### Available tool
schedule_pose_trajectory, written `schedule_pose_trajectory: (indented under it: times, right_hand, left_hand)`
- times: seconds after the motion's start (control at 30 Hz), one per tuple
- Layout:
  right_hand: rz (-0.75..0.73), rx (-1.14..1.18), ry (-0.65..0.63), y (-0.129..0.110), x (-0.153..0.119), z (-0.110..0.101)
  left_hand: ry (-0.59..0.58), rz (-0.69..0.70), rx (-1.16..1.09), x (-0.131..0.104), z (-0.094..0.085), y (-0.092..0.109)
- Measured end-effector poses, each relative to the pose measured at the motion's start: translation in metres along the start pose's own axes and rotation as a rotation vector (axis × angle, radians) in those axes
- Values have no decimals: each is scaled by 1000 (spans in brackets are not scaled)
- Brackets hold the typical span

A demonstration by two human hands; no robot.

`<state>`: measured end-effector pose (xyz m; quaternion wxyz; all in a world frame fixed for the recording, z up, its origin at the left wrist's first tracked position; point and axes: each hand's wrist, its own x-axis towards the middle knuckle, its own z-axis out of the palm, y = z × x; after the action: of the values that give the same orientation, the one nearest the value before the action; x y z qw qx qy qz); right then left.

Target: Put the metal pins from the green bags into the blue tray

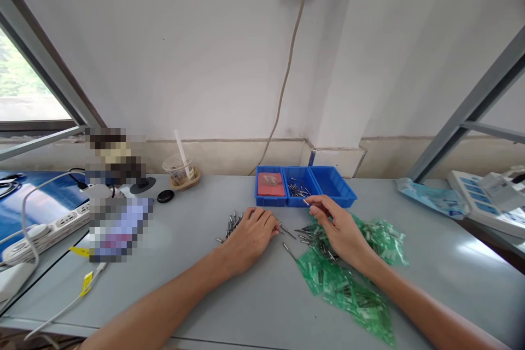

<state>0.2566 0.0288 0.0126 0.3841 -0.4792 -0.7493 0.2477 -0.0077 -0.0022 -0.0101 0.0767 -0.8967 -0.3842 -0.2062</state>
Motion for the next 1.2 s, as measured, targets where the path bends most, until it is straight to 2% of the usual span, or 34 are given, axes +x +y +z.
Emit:
schedule_pose_trajectory:
  times: [0.27,0.7,1.07,1.2]
  right_hand:
    - [87,117,-35,-1,0,-3]
    - [93,137,-38,-5,0,0]
    - [83,185,-14,3,2,-3]
    - [86,200,-6,-1,2,-3]
  left_hand:
    - [2,-37,-14,1,-4,1]
    - [7,-56,46,1,-2,-3]
    - [156,-76,117,4,0,-6]
    - [163,-87,70,4,-4,-7]
